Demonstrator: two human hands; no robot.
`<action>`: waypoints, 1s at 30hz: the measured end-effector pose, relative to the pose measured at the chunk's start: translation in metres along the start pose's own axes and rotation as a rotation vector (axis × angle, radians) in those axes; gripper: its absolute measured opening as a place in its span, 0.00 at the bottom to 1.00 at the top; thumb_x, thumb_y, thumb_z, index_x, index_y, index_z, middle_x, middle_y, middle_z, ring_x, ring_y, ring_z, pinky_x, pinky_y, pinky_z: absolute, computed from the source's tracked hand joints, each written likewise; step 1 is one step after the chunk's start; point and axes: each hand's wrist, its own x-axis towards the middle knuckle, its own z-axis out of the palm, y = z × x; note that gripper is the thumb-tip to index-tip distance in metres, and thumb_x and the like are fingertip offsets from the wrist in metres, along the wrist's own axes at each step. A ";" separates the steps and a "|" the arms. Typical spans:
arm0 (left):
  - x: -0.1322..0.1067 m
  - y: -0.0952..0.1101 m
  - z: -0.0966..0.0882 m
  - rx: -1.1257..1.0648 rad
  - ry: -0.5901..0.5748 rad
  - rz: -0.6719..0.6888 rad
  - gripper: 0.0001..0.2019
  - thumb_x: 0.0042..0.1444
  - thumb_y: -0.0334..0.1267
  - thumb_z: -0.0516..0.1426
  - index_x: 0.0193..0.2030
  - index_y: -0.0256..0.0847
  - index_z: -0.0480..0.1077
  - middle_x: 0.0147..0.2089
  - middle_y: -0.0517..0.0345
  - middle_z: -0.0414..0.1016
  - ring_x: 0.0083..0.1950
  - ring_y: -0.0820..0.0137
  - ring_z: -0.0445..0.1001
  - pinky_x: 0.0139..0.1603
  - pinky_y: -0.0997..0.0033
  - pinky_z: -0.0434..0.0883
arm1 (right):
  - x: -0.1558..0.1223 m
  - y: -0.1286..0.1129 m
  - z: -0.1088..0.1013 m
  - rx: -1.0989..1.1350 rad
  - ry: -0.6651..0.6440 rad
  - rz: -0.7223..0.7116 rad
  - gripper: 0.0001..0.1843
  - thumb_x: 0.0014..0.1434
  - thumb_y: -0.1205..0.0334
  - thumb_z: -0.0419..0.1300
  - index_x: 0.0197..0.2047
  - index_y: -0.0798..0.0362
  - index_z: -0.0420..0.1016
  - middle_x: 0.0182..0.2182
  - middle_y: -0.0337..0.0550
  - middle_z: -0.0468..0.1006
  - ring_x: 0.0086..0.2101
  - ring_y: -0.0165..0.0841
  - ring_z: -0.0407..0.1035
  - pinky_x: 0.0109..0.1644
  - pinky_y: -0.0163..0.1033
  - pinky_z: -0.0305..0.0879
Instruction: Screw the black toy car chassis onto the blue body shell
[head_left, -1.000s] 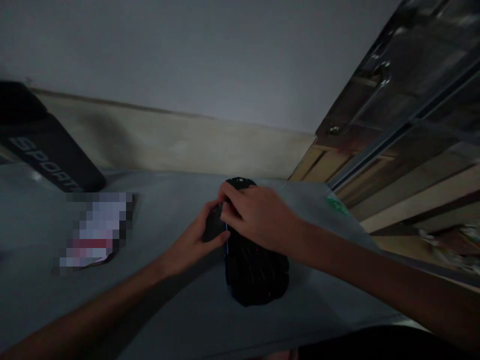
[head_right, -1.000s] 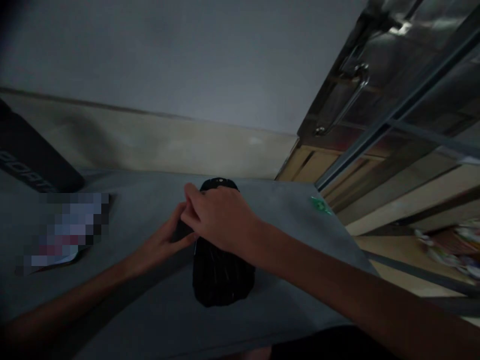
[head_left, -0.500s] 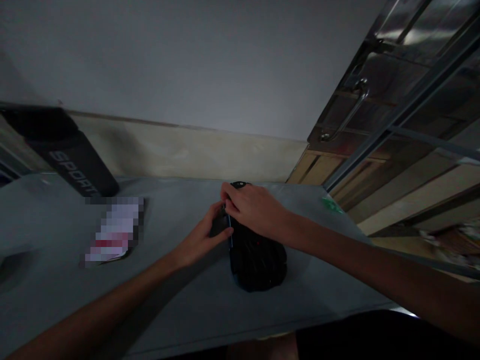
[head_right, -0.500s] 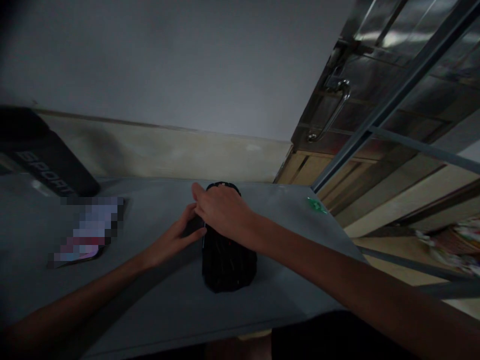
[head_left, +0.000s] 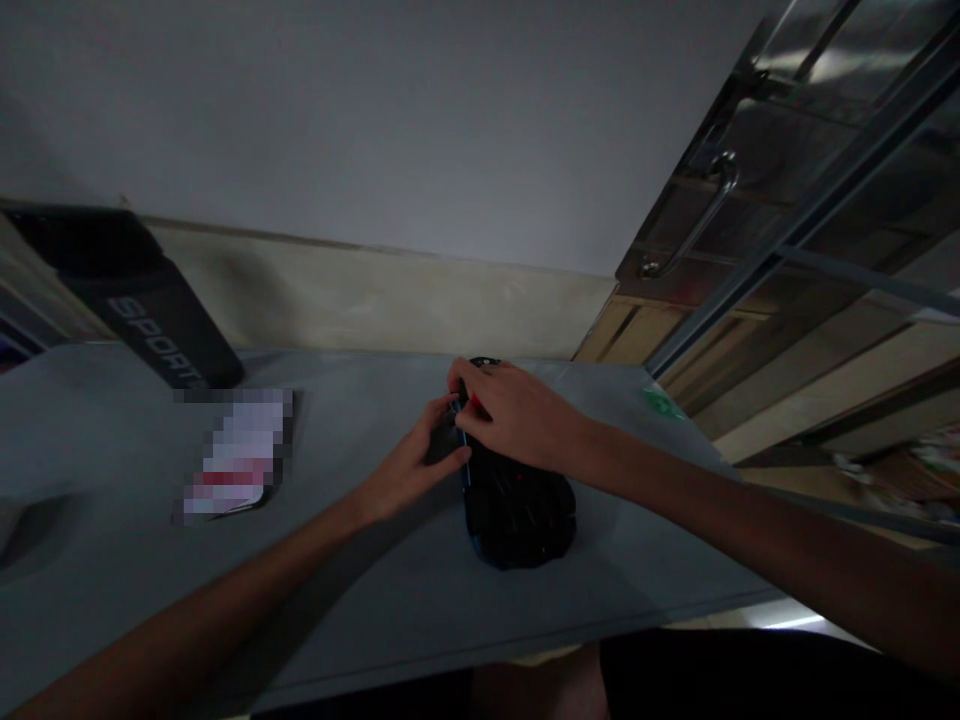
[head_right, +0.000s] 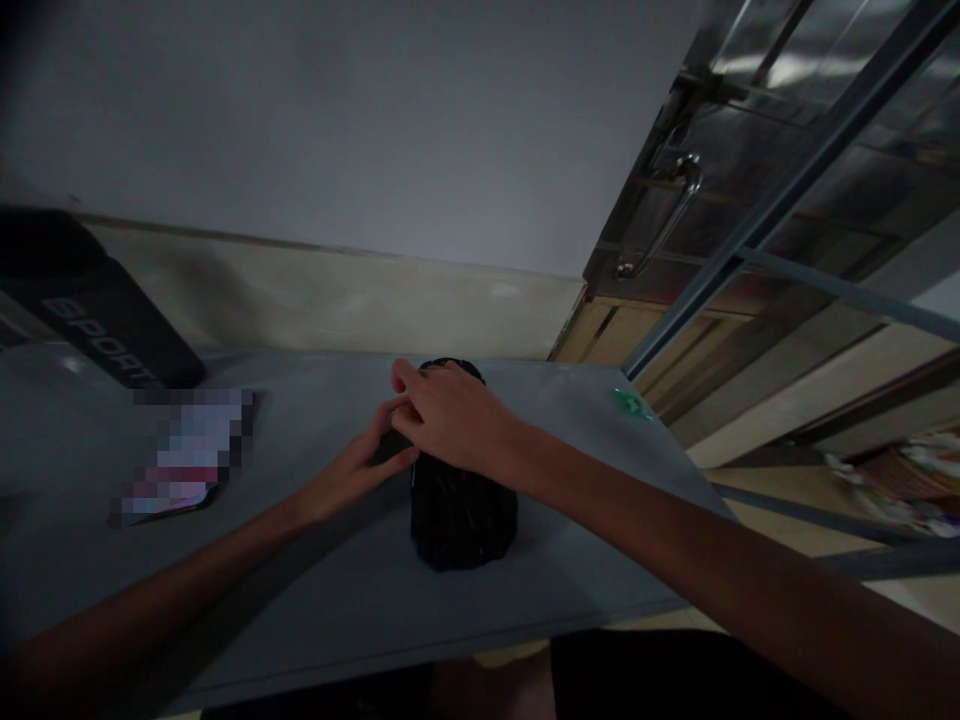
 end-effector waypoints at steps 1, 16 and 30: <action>0.000 0.001 0.000 0.005 0.001 0.003 0.34 0.74 0.51 0.62 0.80 0.49 0.59 0.83 0.43 0.69 0.83 0.45 0.68 0.87 0.32 0.59 | -0.001 0.000 0.000 -0.010 -0.004 0.023 0.12 0.77 0.65 0.56 0.58 0.53 0.77 0.44 0.49 0.86 0.42 0.39 0.76 0.49 0.43 0.63; 0.001 -0.005 0.000 -0.032 -0.013 -0.020 0.36 0.73 0.53 0.64 0.82 0.50 0.58 0.85 0.40 0.66 0.86 0.45 0.64 0.88 0.29 0.56 | -0.012 0.019 0.006 0.106 0.037 0.028 0.12 0.76 0.65 0.55 0.57 0.50 0.76 0.39 0.44 0.83 0.39 0.39 0.75 0.47 0.43 0.65; -0.003 0.002 -0.001 0.055 -0.003 -0.002 0.34 0.74 0.51 0.63 0.81 0.49 0.58 0.84 0.42 0.69 0.83 0.43 0.69 0.87 0.33 0.62 | 0.005 0.014 0.007 0.134 0.033 -0.034 0.15 0.74 0.63 0.57 0.61 0.52 0.73 0.41 0.46 0.85 0.43 0.40 0.77 0.52 0.43 0.65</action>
